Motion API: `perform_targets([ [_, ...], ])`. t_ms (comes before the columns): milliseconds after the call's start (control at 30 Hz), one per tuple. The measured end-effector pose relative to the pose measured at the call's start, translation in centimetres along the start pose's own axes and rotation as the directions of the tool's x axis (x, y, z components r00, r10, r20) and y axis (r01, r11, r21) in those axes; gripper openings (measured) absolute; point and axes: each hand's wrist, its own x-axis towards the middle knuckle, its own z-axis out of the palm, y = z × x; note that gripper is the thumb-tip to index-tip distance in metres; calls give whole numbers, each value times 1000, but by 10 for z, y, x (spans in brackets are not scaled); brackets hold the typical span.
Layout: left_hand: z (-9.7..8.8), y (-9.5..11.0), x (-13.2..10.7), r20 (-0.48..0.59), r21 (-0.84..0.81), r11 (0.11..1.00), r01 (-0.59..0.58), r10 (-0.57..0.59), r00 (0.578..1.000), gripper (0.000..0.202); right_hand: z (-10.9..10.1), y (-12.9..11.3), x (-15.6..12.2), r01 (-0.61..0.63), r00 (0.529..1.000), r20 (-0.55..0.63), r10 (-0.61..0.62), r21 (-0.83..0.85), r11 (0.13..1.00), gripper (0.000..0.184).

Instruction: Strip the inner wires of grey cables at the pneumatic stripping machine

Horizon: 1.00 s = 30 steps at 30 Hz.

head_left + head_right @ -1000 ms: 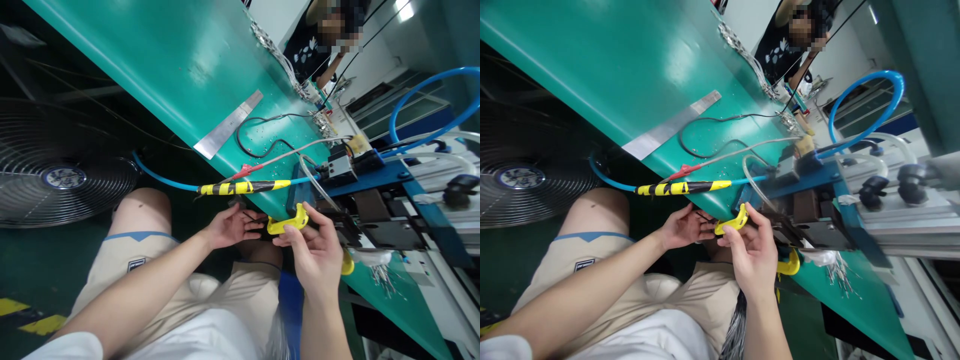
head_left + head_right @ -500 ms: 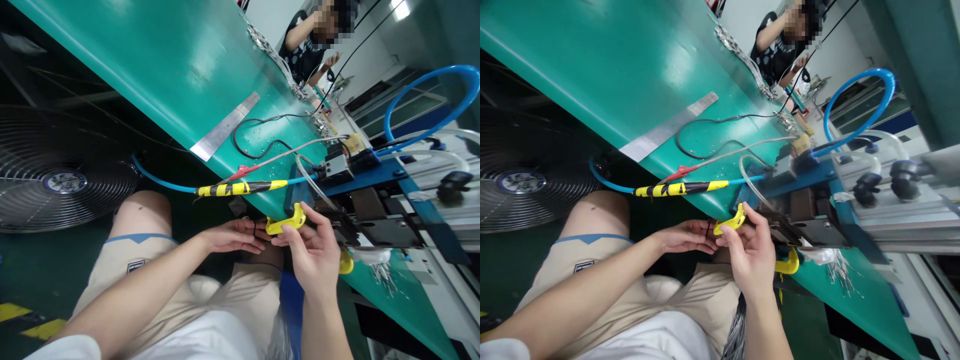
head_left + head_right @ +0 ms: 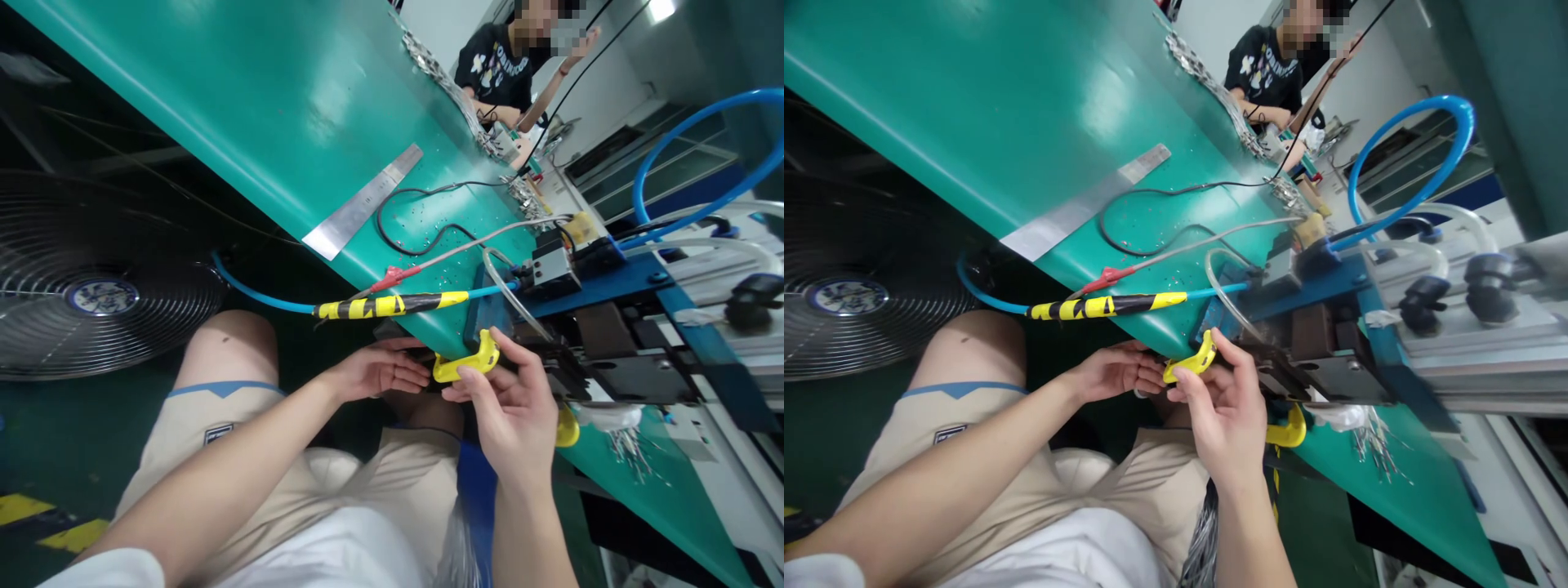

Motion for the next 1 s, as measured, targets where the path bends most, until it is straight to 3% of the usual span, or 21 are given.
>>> perform_targets([
  [133, 0, -3, 9, 16, -60, 991, 122, -121, 993, 34, -1, 1, 0, -9, 1000, 12, 9, -11, 1000, 46],
  [267, 2, -5, 13, 93, -38, 947, 318, -313, 945, 51, -1, 1, 1, -7, 1000, 13, 8, -22, 1000, 47],
  [333, 3, -4, 12, 115, -35, 935, 354, -348, 930, 55, -1, 0, 1, -14, 1000, 9, 14, -19, 1000, 47],
  [400, 3, -4, 11, 106, -67, 951, 301, -293, 950, 43, -1, 0, 1, -18, 1000, 6, 18, -17, 1000, 47],
  [467, 4, -4, 10, 67, -123, 979, 160, -153, 986, 19, 0, -1, 0, -21, 1000, 2, 21, -13, 1000, 46],
  [567, 2, -2, 9, 10, -188, 980, -69, 72, 997, 21, 1, -2, 0, -30, 1000, -7, 30, -4, 1000, 45],
  [633, -2, -2, 7, -8, -211, 967, -146, 147, 989, 13, 1, -3, 0, -33, 999, -9, 33, 4, 999, 45],
  [733, -7, -7, 2, -44, -205, 965, -166, 160, 986, 33, 1, -3, 0, -35, 999, -3, 35, 12, 999, 45],
  [867, -4, -24, -2, -58, -131, 983, -129, 123, 991, 19, 0, -2, 0, -39, 999, 12, 39, 8, 999, 45],
  [1000, 7, -33, 3, -15, -19, 998, -63, 62, 998, 34, -1, -3, 1, -44, 999, 18, 44, 1, 999, 46],
])
